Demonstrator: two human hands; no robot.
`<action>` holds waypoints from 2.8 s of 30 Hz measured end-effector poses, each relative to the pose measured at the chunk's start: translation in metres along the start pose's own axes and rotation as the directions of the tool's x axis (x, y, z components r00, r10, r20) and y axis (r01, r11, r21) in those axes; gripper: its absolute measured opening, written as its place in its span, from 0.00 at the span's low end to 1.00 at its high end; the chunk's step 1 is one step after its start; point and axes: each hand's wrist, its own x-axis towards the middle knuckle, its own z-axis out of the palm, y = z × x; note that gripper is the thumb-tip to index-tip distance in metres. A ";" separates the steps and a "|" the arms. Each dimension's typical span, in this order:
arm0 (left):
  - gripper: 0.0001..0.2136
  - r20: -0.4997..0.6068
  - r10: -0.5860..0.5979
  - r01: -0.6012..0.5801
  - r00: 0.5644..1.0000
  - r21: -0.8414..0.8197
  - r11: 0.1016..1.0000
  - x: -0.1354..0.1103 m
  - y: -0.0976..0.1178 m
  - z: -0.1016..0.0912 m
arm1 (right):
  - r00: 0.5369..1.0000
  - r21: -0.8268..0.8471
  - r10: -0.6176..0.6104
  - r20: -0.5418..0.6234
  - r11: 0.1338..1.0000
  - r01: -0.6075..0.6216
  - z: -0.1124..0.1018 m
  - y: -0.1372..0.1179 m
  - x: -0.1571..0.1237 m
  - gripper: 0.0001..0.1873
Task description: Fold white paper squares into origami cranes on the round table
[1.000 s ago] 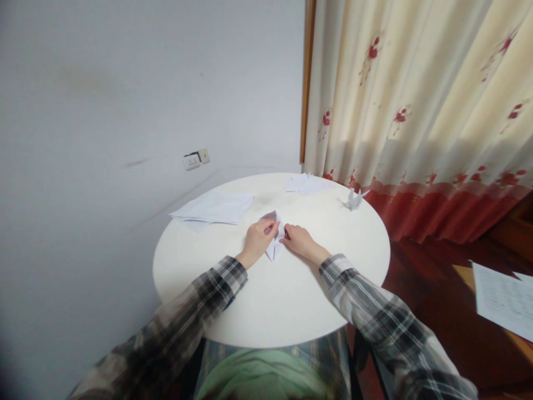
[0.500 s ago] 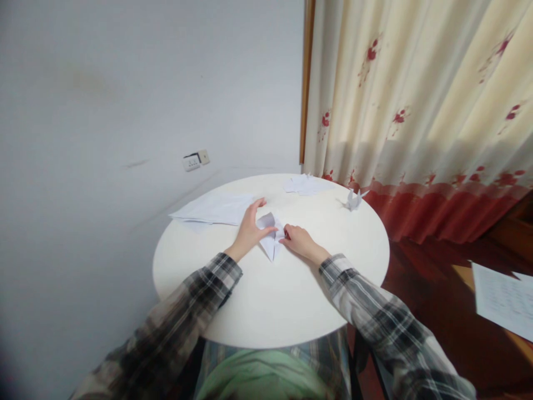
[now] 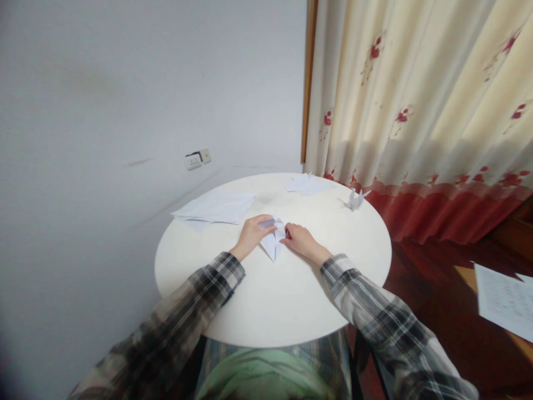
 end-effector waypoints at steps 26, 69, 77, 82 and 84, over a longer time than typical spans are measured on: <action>0.04 -0.078 0.445 -0.414 0.892 0.254 0.874 -0.020 0.032 -0.005 | 0.990 0.250 -0.117 -0.073 0.959 0.132 0.005 0.011 0.009 0.22; 0.12 0.447 0.255 -0.392 0.857 0.248 0.886 -0.023 0.008 0.009 | 0.994 0.040 -0.041 -0.104 0.998 0.046 -0.004 0.005 0.001 0.14; 0.12 0.444 0.182 -0.353 0.877 0.340 0.872 -0.023 0.010 0.010 | 0.989 0.061 -0.001 -0.147 0.998 0.010 -0.001 0.012 0.005 0.13; 0.12 0.433 0.177 -0.334 0.884 0.320 0.886 -0.024 0.009 0.010 | 0.979 0.146 -0.058 -0.195 0.985 0.088 -0.003 0.011 0.005 0.11; 0.12 0.430 0.186 -0.336 0.884 0.306 0.891 -0.024 0.008 0.011 | 0.976 0.172 -0.083 -0.201 0.978 0.118 -0.003 0.011 0.005 0.10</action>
